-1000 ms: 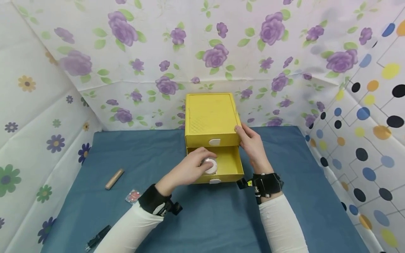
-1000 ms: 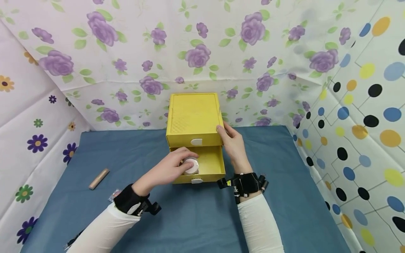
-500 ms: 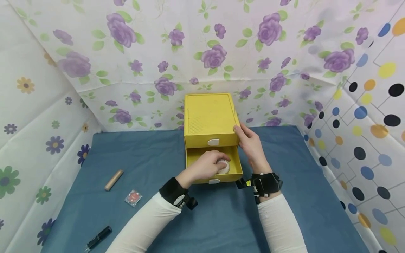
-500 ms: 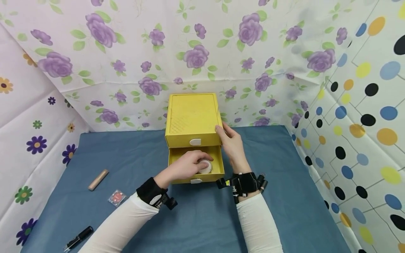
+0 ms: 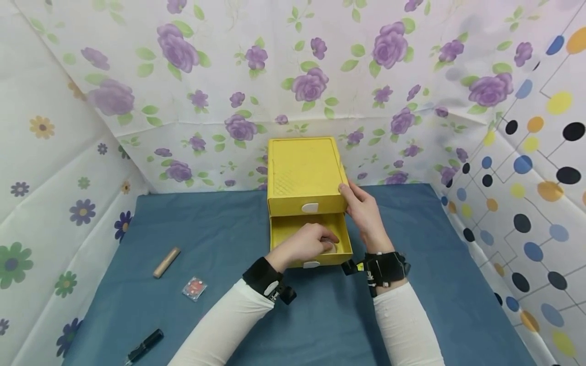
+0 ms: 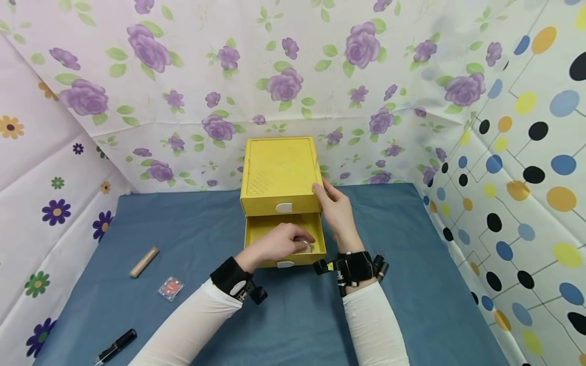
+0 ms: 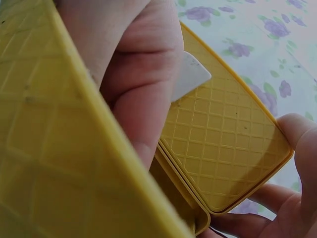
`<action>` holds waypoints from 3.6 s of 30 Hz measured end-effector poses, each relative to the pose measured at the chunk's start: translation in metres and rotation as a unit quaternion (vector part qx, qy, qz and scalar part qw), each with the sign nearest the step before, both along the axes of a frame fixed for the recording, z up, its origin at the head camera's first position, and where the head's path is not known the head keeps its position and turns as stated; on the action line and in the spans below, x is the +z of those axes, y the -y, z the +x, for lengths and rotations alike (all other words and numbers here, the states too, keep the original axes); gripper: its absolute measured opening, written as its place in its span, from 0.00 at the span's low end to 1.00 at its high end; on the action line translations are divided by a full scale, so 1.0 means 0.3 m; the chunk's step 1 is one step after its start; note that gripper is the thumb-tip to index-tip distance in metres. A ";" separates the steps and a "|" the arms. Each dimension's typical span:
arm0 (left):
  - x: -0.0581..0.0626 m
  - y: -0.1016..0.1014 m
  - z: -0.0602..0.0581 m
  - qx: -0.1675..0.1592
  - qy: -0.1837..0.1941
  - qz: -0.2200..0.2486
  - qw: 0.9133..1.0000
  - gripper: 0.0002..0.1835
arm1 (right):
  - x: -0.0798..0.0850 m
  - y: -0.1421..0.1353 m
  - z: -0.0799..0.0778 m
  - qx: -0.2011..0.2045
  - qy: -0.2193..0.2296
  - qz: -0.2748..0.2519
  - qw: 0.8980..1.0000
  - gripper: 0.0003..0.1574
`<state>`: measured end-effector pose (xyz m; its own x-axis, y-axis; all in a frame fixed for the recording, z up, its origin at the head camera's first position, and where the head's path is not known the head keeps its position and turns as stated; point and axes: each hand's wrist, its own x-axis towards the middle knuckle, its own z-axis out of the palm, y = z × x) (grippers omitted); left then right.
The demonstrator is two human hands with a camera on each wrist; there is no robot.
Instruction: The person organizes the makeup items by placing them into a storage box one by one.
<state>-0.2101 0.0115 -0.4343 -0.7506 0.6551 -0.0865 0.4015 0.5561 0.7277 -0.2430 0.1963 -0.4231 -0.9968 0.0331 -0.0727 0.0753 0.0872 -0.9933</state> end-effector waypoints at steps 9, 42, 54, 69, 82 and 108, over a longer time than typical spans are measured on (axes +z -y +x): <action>-0.022 -0.015 -0.003 0.003 -0.032 -0.014 0.999 0.14 | 0.001 -0.006 0.002 -0.006 0.005 0.000 1.000 0.46; -0.026 -0.011 0.012 0.009 -0.018 0.005 1.000 0.15 | -0.001 -0.011 0.003 -0.002 0.013 0.004 1.000 0.46; -0.029 -0.001 0.011 0.005 -0.032 0.030 0.999 0.14 | 0.006 -0.005 0.006 -0.002 0.013 -0.003 1.000 0.46; -0.033 0.009 0.022 0.028 -0.102 0.063 0.992 0.12 | 0.007 -0.003 0.006 -0.001 0.010 -0.005 1.000 0.45; -0.011 0.018 0.031 0.061 -0.137 0.098 0.984 0.11 | 0.002 -0.003 0.000 -0.007 0.015 0.001 1.000 0.48; 0.038 0.253 0.199 0.117 -0.143 0.191 0.964 0.08 | 0.012 -0.001 -0.013 -0.004 0.036 0.009 0.999 0.49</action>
